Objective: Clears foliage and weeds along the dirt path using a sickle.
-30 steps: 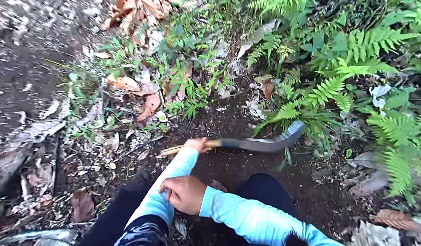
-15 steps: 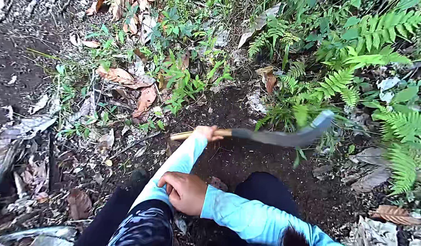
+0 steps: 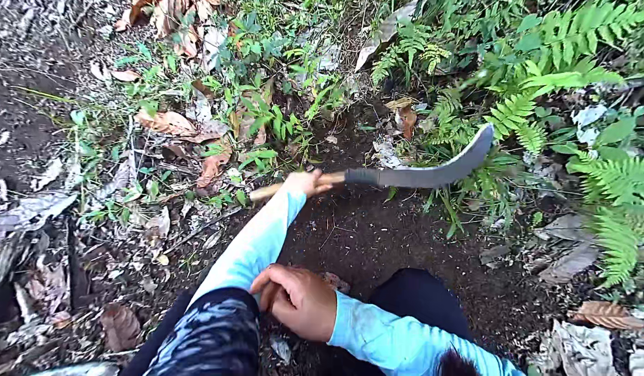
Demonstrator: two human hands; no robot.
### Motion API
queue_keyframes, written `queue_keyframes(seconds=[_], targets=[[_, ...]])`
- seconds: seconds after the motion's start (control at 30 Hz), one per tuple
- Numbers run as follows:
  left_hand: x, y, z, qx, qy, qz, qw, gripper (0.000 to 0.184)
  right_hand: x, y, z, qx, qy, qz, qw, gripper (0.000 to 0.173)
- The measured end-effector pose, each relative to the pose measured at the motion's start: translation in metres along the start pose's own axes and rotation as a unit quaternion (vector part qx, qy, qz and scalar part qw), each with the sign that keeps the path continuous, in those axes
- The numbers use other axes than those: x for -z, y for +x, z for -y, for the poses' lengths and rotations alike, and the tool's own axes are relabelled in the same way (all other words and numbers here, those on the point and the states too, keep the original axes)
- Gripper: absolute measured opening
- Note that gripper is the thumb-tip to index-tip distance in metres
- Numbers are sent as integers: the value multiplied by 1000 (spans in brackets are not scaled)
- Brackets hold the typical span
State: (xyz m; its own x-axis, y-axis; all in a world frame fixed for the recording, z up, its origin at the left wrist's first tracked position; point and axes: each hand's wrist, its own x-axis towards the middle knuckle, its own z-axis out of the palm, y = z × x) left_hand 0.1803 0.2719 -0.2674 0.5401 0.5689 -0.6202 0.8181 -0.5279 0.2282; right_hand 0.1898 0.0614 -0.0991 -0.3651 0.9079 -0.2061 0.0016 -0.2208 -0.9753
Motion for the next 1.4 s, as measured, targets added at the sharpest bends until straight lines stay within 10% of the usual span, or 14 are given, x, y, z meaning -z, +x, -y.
queue_keyframes(seconds=[0.1, 0.23, 0.33, 0.5, 0.63, 0.7, 0.83, 0.9, 1.0, 1.13, 1.2, 1.3, 1.4], targets=[[-20, 5, 50, 147, -122, -23, 981, 70, 0, -2, -1, -33, 22, -27, 999, 33], [-148, -91, 110, 344, -285, -68, 892, 75, 10, -10, -3, -59, 39, -23, 997, 33], [-168, -143, 53, 322, -310, -21, 894, 64, 4, -10, -2, -35, 24, -33, 999, 31], [-77, -65, 1, 90, -123, 45, 987, 69, -5, -2, -1, -19, 23, -8, 1000, 31], [-29, -27, 45, 132, -117, -8, 984, 65, -15, 2, 0, -40, 44, 27, 998, 32], [-60, -67, 107, 300, -266, -62, 914, 64, -16, 1, -1, -51, 50, 38, 997, 33], [-177, -169, 171, 520, -585, -292, 550, 83, -4, 3, -3, -39, 13, 38, 998, 33], [-201, -201, 165, 532, -631, -331, 458, 88, -5, 7, -4, -43, 7, 41, 998, 33], [-185, -194, 121, 519, -588, -290, 549, 80, -11, 18, -8, -44, -10, 58, 997, 33], [-123, -141, 75, 331, -381, -83, 859, 60, -24, 25, -11, -59, -37, 85, 994, 33], [-97, -105, 65, 227, -232, -26, 945, 65, -28, 26, -10, -58, -37, 101, 992, 32], [-108, -84, 83, 162, -144, -32, 976, 68, -33, 28, -11, -57, -37, 120, 990, 32], [-190, -139, 122, 330, -300, -56, 893, 67, -31, 26, -11, -59, -40, 118, 990, 32]])
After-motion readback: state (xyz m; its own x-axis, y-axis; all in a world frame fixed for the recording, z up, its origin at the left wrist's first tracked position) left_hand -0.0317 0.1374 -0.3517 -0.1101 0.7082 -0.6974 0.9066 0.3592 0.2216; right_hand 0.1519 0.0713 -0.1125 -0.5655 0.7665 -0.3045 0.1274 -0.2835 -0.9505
